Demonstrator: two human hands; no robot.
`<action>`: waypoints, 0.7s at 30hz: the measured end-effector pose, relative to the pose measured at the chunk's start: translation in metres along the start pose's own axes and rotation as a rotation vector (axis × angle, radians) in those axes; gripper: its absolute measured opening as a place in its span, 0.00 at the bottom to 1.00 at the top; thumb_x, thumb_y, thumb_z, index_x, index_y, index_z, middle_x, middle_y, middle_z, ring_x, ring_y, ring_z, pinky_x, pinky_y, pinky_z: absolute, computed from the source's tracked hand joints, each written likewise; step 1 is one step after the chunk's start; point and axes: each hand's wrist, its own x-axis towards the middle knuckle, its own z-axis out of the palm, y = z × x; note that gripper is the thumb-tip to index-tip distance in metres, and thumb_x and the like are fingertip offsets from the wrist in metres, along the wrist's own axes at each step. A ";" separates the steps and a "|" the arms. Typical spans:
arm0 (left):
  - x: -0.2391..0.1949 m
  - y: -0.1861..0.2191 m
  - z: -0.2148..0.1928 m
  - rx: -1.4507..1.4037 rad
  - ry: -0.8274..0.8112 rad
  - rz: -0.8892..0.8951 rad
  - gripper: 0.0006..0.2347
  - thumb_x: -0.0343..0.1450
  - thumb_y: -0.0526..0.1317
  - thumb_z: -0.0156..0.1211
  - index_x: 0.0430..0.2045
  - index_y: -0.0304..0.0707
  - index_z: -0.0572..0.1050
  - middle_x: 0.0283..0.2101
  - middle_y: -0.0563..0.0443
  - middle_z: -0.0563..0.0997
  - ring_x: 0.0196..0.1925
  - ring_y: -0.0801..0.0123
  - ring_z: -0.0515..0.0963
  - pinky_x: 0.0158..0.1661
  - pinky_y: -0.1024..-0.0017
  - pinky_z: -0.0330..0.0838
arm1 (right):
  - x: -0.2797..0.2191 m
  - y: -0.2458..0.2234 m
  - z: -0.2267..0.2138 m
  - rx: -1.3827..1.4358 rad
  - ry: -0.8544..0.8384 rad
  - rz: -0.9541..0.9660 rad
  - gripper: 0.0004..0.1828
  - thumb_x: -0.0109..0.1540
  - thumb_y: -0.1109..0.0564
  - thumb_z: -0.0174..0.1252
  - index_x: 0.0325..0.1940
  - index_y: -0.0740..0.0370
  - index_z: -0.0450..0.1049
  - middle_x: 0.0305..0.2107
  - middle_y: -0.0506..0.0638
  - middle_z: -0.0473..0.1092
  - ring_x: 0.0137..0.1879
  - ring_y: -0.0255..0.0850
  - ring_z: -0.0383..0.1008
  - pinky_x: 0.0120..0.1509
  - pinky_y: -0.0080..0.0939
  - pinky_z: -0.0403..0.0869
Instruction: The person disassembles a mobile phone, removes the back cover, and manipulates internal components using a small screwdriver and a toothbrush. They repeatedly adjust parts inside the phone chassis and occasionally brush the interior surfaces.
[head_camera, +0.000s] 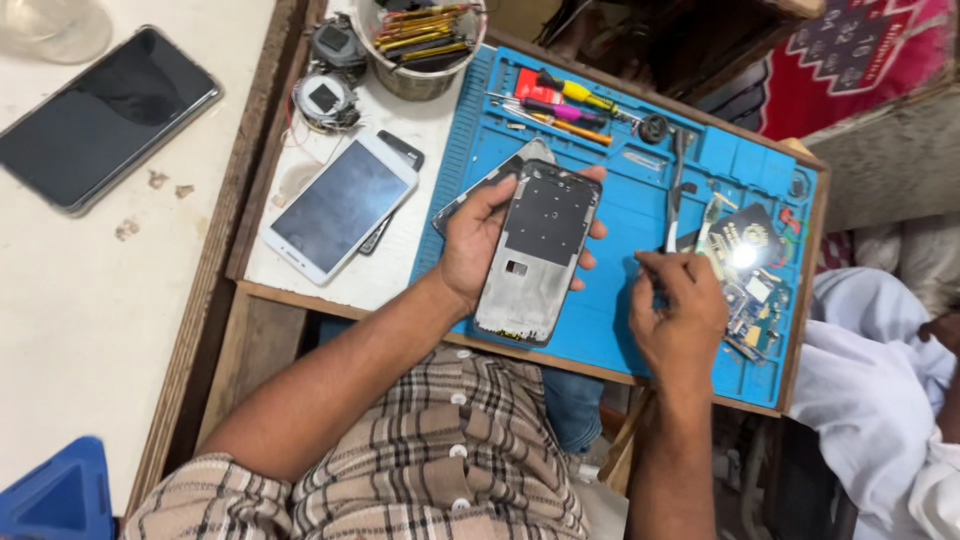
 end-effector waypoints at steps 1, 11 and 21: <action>0.002 0.003 -0.002 -0.002 -0.007 -0.001 0.33 0.79 0.57 0.37 0.76 0.31 0.55 0.57 0.30 0.78 0.53 0.48 0.83 0.52 0.53 0.82 | -0.002 0.003 0.005 -0.007 -0.009 0.001 0.09 0.61 0.64 0.64 0.46 0.60 0.81 0.37 0.54 0.71 0.41 0.47 0.75 0.41 0.41 0.74; -0.001 0.001 0.001 -0.034 -0.003 -0.011 0.33 0.78 0.57 0.38 0.76 0.31 0.55 0.54 0.28 0.78 0.50 0.48 0.84 0.48 0.53 0.83 | -0.016 0.013 0.005 -0.044 -0.122 -0.017 0.08 0.60 0.62 0.65 0.44 0.58 0.82 0.36 0.49 0.72 0.37 0.43 0.75 0.39 0.42 0.73; -0.001 0.001 0.000 -0.037 0.009 0.002 0.34 0.78 0.58 0.39 0.75 0.31 0.56 0.54 0.28 0.78 0.50 0.49 0.84 0.49 0.54 0.83 | -0.016 0.015 0.006 -0.124 -0.122 -0.083 0.09 0.59 0.61 0.66 0.44 0.56 0.82 0.36 0.48 0.72 0.36 0.44 0.75 0.38 0.43 0.73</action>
